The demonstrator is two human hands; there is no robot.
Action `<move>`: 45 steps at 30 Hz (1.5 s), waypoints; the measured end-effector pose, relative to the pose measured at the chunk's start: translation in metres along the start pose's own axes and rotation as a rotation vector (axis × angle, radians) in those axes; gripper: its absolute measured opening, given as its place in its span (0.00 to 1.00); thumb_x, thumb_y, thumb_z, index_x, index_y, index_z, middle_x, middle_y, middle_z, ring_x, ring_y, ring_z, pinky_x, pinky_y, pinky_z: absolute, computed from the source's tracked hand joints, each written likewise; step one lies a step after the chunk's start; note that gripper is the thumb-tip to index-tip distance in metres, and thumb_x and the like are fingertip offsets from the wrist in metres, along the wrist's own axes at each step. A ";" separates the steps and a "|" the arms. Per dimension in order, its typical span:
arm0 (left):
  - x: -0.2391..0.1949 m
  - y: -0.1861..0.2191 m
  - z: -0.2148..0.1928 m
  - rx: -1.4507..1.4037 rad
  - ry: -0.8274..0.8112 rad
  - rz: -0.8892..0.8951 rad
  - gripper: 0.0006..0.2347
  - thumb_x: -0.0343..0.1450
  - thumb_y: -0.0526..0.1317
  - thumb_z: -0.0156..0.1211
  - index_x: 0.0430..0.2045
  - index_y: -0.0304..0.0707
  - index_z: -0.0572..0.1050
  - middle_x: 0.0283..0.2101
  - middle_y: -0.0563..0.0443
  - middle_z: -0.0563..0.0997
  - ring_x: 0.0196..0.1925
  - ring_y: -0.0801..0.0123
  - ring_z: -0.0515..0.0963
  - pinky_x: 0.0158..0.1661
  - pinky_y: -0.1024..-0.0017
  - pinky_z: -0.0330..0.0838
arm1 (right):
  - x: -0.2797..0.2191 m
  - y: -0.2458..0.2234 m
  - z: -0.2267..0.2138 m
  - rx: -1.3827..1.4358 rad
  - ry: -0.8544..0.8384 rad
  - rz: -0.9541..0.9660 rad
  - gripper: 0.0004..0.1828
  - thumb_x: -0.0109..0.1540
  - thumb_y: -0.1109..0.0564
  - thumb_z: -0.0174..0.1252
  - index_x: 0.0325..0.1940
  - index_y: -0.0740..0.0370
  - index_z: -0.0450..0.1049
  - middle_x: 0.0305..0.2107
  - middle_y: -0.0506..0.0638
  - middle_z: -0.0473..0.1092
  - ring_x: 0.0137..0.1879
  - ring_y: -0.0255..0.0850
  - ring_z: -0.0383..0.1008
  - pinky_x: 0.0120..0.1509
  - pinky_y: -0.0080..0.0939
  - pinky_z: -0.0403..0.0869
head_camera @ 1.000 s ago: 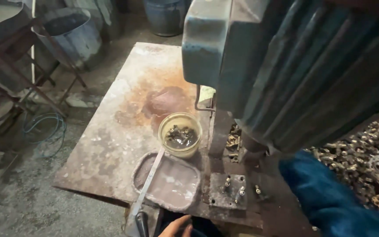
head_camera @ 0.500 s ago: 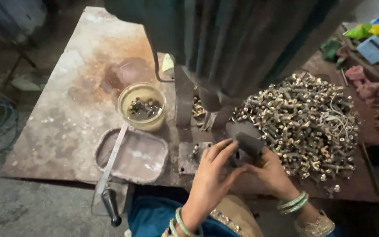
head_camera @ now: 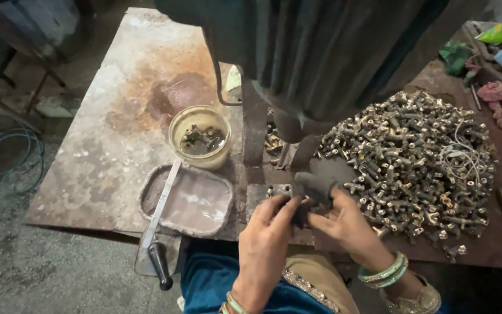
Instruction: The person sits at a bench press machine, places small brass fittings one at a time into a jig under the press, operates the press to press each fitting, and moves finished parts into a bowl beside the machine, drawing new parts from a large pile on the table.
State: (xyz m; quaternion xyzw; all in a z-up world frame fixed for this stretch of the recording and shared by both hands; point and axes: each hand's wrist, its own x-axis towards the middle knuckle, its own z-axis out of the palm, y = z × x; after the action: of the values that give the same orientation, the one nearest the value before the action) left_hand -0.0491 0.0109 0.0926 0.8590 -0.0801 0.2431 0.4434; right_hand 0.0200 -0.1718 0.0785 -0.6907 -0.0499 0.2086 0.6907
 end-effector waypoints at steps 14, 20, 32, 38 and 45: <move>-0.010 0.009 0.006 -0.094 0.058 -0.009 0.25 0.64 0.26 0.60 0.60 0.28 0.67 0.64 0.33 0.68 0.62 0.41 0.74 0.57 0.59 0.73 | 0.015 0.057 -0.002 0.061 0.083 -0.232 0.37 0.58 0.67 0.58 0.72 0.66 0.58 0.53 0.51 0.73 0.56 0.38 0.76 0.62 0.40 0.77; -0.024 0.000 0.016 -0.102 0.101 -0.116 0.16 0.66 0.35 0.72 0.47 0.35 0.76 0.47 0.44 0.79 0.48 0.53 0.81 0.46 0.63 0.77 | 0.015 0.064 0.011 0.153 0.216 -0.187 0.28 0.62 0.63 0.59 0.66 0.67 0.64 0.47 0.52 0.77 0.48 0.38 0.79 0.52 0.40 0.78; -0.002 -0.008 0.010 -0.692 0.252 -0.380 0.17 0.70 0.38 0.63 0.52 0.32 0.71 0.47 0.45 0.79 0.47 0.62 0.81 0.47 0.68 0.77 | -0.012 0.026 0.054 0.567 0.011 0.017 0.31 0.61 0.54 0.59 0.68 0.62 0.63 0.55 0.54 0.73 0.56 0.42 0.77 0.58 0.45 0.78; -0.007 -0.034 0.044 -1.744 0.253 -0.789 0.23 0.78 0.58 0.44 0.50 0.33 0.70 0.32 0.51 0.73 0.33 0.67 0.73 0.39 0.68 0.72 | -0.009 0.095 0.066 0.215 0.218 -0.251 0.45 0.55 0.57 0.72 0.73 0.66 0.60 0.54 0.56 0.65 0.57 0.44 0.69 0.63 0.47 0.71; 0.010 -0.019 0.016 -1.989 0.311 -1.021 0.29 0.73 0.66 0.35 0.42 0.36 0.69 0.25 0.49 0.71 0.28 0.63 0.71 0.36 0.65 0.70 | -0.017 0.036 0.063 -0.722 0.577 -0.901 0.64 0.45 0.55 0.76 0.78 0.68 0.45 0.72 0.62 0.52 0.77 0.52 0.53 0.81 0.52 0.58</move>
State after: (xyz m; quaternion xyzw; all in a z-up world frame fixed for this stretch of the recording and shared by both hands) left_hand -0.0280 0.0099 0.0759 0.0168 0.1786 -0.0339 0.9832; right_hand -0.0262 -0.1207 0.0500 -0.8191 -0.2146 -0.3259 0.4205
